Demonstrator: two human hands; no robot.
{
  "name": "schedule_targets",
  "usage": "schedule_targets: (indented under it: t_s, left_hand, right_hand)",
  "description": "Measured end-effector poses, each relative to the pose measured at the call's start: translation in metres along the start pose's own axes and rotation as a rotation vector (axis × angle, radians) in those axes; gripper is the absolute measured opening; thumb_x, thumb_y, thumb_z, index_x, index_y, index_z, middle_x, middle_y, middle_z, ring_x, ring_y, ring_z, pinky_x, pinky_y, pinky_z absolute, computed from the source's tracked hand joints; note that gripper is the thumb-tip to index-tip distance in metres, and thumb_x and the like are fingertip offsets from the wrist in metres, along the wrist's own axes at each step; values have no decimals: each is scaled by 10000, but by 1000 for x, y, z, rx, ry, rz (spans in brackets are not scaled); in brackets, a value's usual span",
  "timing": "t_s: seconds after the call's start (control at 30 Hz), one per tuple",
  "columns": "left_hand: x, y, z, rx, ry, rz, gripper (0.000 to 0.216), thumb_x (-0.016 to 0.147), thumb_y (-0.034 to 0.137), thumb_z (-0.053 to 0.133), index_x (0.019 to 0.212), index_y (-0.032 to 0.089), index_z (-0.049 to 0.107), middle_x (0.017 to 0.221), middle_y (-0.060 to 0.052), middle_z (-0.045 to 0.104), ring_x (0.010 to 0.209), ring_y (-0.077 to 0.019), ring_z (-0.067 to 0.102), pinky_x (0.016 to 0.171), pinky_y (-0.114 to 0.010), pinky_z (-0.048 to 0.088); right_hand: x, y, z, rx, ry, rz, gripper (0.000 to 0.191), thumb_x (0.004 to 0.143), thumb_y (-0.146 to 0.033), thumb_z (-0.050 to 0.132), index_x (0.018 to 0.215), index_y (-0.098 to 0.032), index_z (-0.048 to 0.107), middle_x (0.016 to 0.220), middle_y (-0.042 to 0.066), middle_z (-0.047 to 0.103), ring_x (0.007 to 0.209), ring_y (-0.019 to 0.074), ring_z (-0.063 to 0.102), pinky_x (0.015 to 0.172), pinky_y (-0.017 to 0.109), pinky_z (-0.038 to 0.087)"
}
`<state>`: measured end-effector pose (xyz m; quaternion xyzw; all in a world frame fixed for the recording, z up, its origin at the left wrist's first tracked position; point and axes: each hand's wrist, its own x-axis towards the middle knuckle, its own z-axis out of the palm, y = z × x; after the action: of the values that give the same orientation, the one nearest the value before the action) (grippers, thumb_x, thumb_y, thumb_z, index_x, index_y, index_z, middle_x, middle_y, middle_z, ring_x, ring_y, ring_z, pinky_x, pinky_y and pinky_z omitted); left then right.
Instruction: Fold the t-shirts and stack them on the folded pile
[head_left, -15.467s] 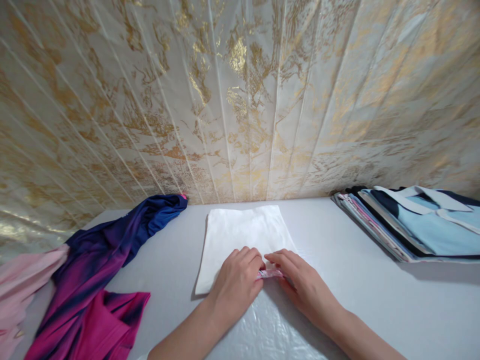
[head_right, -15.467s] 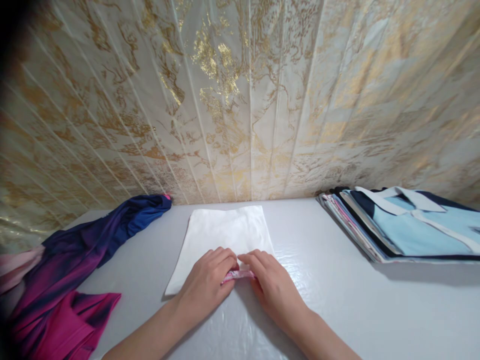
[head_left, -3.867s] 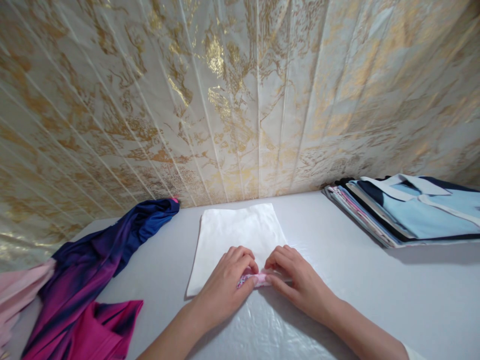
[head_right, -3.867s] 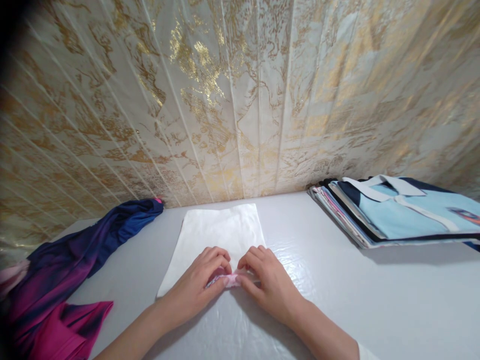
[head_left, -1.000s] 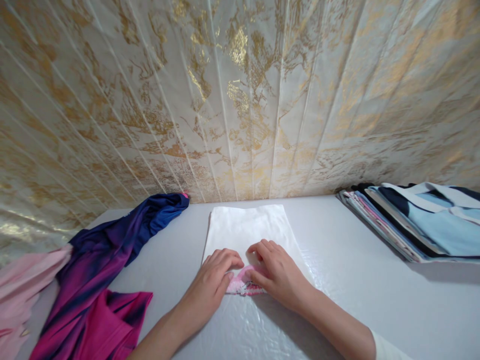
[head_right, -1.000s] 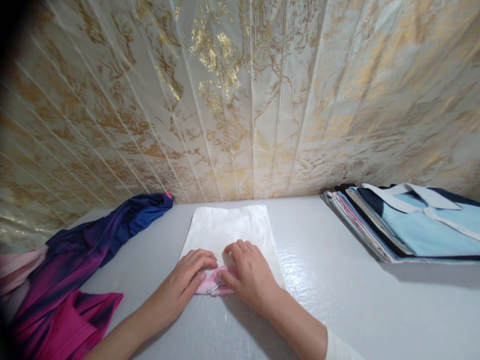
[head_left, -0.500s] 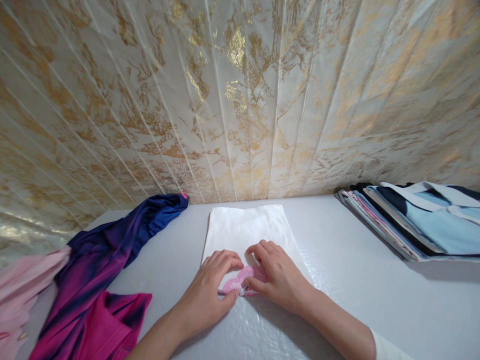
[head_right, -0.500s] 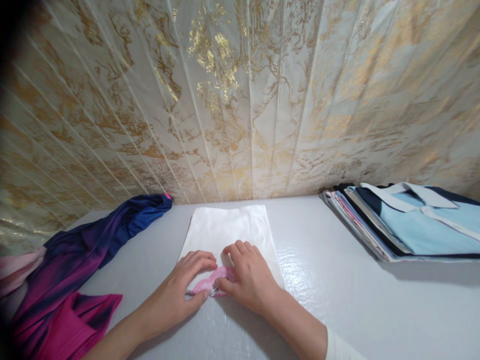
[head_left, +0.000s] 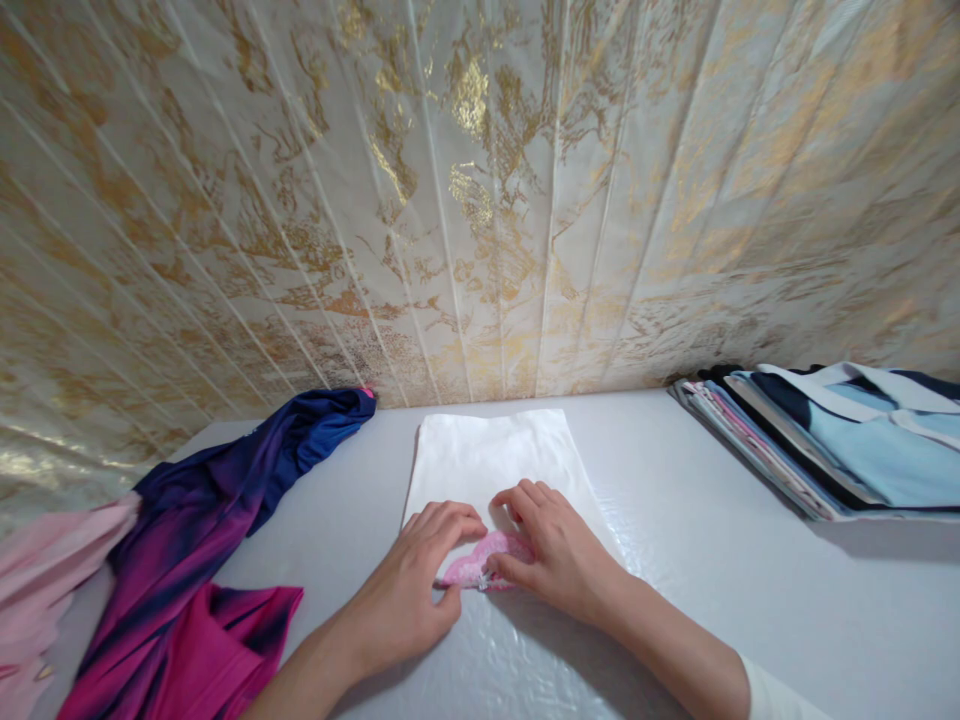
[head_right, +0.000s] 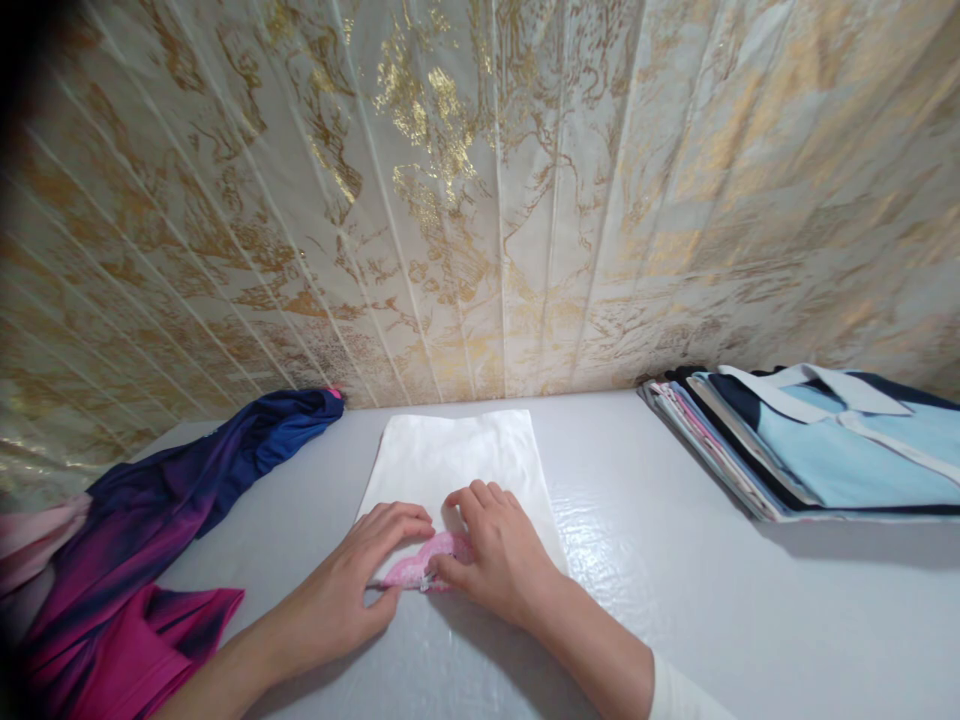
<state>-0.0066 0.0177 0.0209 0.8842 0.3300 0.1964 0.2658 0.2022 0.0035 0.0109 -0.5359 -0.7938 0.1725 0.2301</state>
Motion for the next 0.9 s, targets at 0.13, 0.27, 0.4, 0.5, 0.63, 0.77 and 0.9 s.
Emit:
schedule_targets:
  t_s: [0.13,0.27,0.4,0.5,0.63,0.77,0.9]
  left_hand:
    - [-2,-3,-6,-22,-70,12,692,597,-45,443,1217,261,472,1276,-23,493,1235,-195,420,1100,-376,310]
    - [-1,-5,-8,-57,-83,-15,537,720,27,530,1204,259,498,1272,-31,499,1227,-201,429,1092,-371,320]
    - [1,-8,-9,-110,-90,-37,310,891,150,493,1177,262,533,1259,-39,518,1218,-200,444,1072,-365,342]
    - [1,-9,-9,-132,-90,-32,302,910,140,447,1171,260,540,1257,-41,523,1218,-199,444,1074,-365,335]
    - [3,-7,-9,-125,-71,-43,299,907,130,428,1149,251,554,1229,-44,537,1191,-199,461,1060,-361,348]
    - [4,-4,-8,-114,-54,-52,286,905,139,427,1134,244,562,1203,-52,548,1168,-210,470,1046,-384,364]
    - [5,-3,-7,-95,-42,-36,299,901,126,413,1135,242,558,1193,-54,553,1160,-211,476,1036,-395,376]
  right_hand:
    - [-1,-2,-1,-5,-3,-1,361,751,-262,720,1063,-179,560,996,63,586,919,231,526,822,357,395]
    - [-1,-4,-2,-30,-18,4,425,725,-314,753,1081,-181,560,1020,75,584,939,249,525,830,376,396]
    - [0,-2,1,-50,-12,-3,361,766,-291,718,1074,-195,556,1011,69,582,927,240,523,811,368,398]
    - [0,1,2,-48,9,-8,232,823,-157,615,1043,-194,552,973,58,582,889,213,521,791,344,395]
    - [0,1,3,-29,39,-25,216,836,-200,621,1040,-200,550,958,51,582,867,206,523,777,339,392]
    - [-1,-7,3,-79,33,4,412,752,-400,728,1070,-200,558,1012,70,583,916,248,529,799,376,389]
    - [0,-10,5,-130,21,44,339,784,-310,692,1074,-201,555,1024,75,588,929,253,531,807,382,396]
